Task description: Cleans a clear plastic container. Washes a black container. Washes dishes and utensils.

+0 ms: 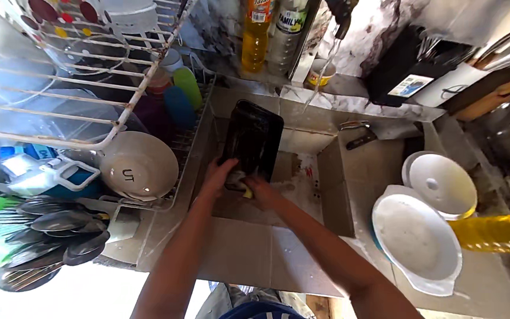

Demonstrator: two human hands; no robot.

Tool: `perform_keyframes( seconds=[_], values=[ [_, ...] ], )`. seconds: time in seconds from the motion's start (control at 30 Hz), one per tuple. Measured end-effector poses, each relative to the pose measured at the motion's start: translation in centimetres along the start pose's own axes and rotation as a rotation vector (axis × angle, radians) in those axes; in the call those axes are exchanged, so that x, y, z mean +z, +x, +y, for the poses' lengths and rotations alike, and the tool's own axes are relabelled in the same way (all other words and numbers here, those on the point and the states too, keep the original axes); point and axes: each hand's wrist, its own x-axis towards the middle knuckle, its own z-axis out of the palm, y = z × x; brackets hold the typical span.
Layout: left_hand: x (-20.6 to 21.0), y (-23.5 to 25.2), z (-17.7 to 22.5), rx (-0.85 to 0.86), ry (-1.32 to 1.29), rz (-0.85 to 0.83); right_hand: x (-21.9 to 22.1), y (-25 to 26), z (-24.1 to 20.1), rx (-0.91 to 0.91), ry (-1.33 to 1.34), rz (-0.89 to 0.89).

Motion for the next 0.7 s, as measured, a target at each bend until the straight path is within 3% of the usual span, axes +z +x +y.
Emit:
perform_keyframes(
  seconds=[0.1, 0.2, 0.23, 0.37, 0.47, 0.53, 0.6, 0.7],
  values=[
    [0.0, -0.6, 0.1, -0.012, 0.023, -0.024, -2.7, -1.3, 0.5, 0.114, 0.201, -0.006],
    [0.2, -0.9, -0.6, -0.053, -0.039, -0.062, -3.6, -1.0, -0.1, 0.155, 0.31, 0.41],
    [0.3, -1.2, -0.8, -0.046, -0.057, -0.086, -3.4, -0.6, -0.3, 0.14, 0.3, 0.446],
    [0.8, -1.8, -1.1, 0.002, -0.147, -0.13, -1.4, 0.5, -3.3, 0.021, 0.275, 0.168],
    [1.8, -2.8, -1.5, 0.063, -0.185, -0.158, -3.0, 4.0, -1.6, 0.036, 0.117, 0.384],
    [1.9, -3.1, -1.5, 0.115, -0.225, -0.132, -4.6, 4.6, -0.3, 0.142, 0.045, 0.497],
    [1.1, -2.6, -1.4, 0.125, -0.256, -0.125, -3.4, 2.7, -1.1, 0.204, 0.048, 0.426],
    [1.4, -2.5, -1.6, 0.075, -0.266, -0.152, -2.2, 1.9, -4.0, 0.099, 0.066, 0.325]
  ],
)
